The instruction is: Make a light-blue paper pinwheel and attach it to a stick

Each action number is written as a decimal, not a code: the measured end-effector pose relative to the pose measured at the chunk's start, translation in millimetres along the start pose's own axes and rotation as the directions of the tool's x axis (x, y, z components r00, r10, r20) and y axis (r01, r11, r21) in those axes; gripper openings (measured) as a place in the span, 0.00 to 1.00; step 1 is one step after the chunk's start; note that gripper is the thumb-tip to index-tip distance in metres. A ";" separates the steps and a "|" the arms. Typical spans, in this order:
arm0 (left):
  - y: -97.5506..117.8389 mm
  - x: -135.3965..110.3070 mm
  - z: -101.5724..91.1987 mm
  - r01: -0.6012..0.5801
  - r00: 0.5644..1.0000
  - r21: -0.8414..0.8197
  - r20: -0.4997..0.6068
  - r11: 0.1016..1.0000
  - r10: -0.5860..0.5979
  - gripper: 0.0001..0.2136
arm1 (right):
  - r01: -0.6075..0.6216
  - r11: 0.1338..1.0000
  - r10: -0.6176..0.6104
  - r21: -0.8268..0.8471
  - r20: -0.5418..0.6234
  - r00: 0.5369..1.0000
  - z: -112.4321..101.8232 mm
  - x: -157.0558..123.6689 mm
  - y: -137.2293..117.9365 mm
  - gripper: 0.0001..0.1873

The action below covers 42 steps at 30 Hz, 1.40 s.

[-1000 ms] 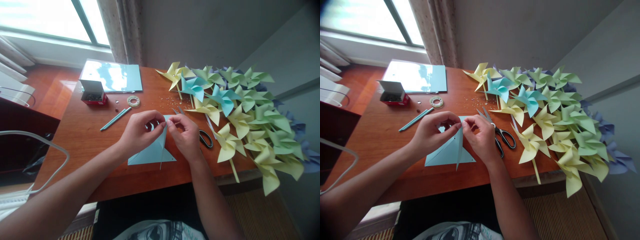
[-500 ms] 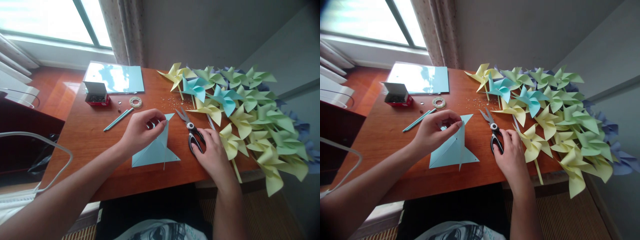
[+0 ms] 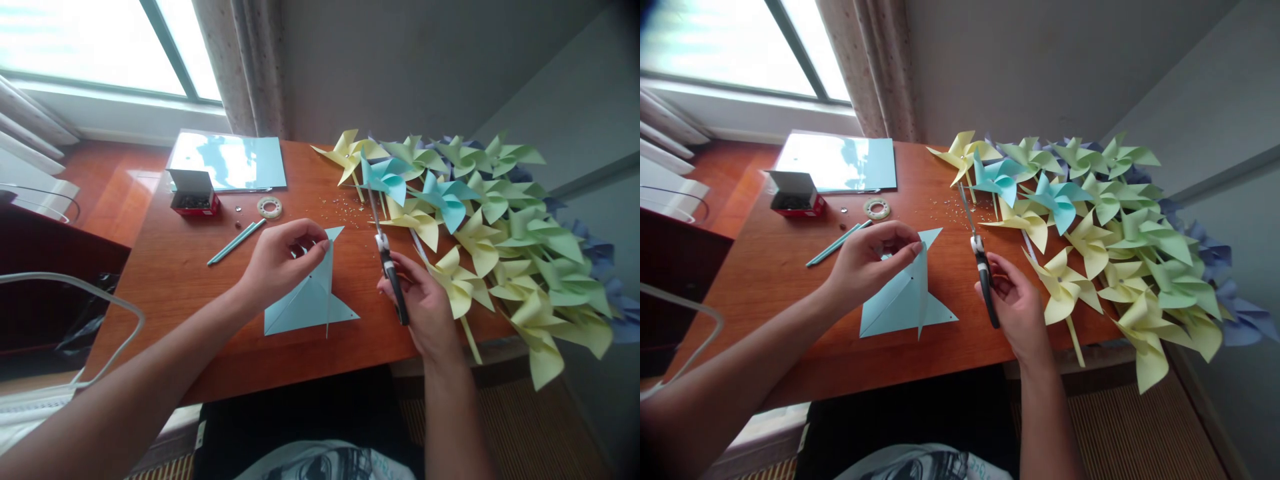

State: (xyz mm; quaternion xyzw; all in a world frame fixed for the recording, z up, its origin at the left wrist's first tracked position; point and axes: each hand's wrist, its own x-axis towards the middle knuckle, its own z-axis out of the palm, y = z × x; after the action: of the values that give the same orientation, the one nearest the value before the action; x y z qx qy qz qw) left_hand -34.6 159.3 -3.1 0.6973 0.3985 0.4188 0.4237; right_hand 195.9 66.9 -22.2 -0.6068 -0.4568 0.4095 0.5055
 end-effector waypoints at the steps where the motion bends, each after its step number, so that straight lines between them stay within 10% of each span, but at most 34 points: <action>1: 0.2 -0.1 0.3 0.002 1.000 -0.001 0.002 1.000 -0.002 0.04 | -0.011 0.998 0.009 0.066 0.022 1.000 2.8 -1.6 -0.9 0.25; 8: 2.5 0.3 0.1 -0.003 1.000 -0.046 0.011 0.999 0.003 0.04 | -0.011 0.998 -0.001 0.066 0.183 0.983 11.1 -6.7 -6.8 0.28; 20: 8.3 -0.2 -0.1 -0.057 0.997 -0.080 0.053 0.995 0.061 0.05 | 0.237 0.931 -0.197 -0.278 0.164 0.967 2.6 -8.0 -10.4 0.28; 42: 3.9 -0.1 1.2 -0.108 0.990 -0.024 0.085 0.994 0.110 0.05 | 0.281 0.883 -0.229 -0.375 0.179 0.957 -1.5 -8.9 -18.0 0.25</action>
State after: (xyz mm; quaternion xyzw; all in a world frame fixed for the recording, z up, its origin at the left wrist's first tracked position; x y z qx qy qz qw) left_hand -32.7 157.6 0.1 0.7313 0.3373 0.4147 0.4236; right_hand 192.6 59.2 -3.9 -0.6032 -0.6379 0.2767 0.3907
